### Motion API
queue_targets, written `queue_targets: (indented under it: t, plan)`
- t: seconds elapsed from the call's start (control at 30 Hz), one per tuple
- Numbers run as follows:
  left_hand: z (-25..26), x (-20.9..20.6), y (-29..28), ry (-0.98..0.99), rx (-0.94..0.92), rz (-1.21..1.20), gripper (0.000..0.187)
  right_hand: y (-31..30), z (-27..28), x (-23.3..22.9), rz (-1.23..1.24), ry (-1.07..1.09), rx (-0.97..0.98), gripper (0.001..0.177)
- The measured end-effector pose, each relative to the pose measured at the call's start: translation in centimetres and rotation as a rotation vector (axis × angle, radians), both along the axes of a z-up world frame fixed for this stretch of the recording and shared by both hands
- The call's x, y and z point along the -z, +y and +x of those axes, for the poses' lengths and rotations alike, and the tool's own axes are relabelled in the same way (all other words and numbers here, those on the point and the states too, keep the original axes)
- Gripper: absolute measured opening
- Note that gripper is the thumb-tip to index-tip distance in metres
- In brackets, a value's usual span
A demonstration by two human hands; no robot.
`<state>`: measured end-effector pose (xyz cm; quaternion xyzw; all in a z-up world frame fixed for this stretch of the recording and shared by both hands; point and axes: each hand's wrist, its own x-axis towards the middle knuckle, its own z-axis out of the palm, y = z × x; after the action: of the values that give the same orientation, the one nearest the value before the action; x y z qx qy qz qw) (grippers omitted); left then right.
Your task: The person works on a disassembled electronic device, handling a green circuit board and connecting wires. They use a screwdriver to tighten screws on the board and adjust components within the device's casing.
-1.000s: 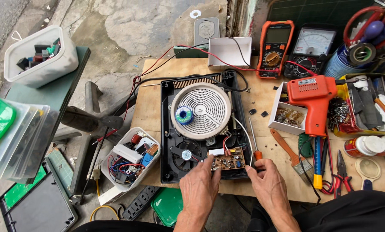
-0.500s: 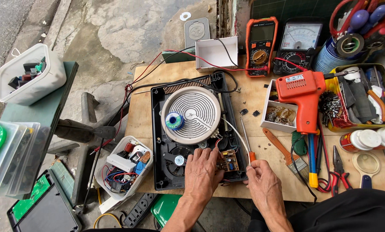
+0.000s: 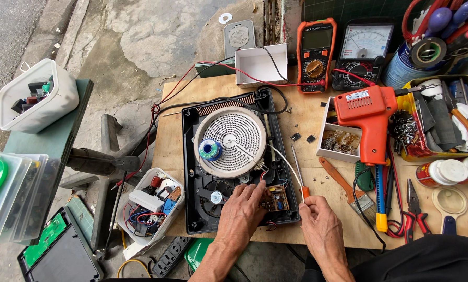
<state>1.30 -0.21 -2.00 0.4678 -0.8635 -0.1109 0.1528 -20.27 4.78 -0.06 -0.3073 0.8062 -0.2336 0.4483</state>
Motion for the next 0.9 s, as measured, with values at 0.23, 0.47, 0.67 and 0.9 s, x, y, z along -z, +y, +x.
queue_targets:
  t: [0.23, 0.47, 0.67, 0.9]
  plan:
    - [-0.2, 0.8, 1.0, 0.058, -0.111, 0.167, 0.069, -0.4, 0.3, -2.6, -0.032, -0.088, 0.074, 0.025]
    - [-0.6, 1.5, 1.2, 0.052, -0.166, 0.114, 0.068, 0.1, 0.5, -2.4, -0.052, -0.112, 0.087, 0.029]
    - [-0.6, -1.5, 1.5, 0.178, -0.222, 0.173, 0.061, 0.0, 0.6, -2.8, -0.020, -0.100, 0.118, 0.032]
    - [-0.7, -0.9, 1.1, 0.216, -0.313, 0.220, 0.069, -0.5, -0.1, -0.8, -0.104, -0.134, 0.191, 0.019]
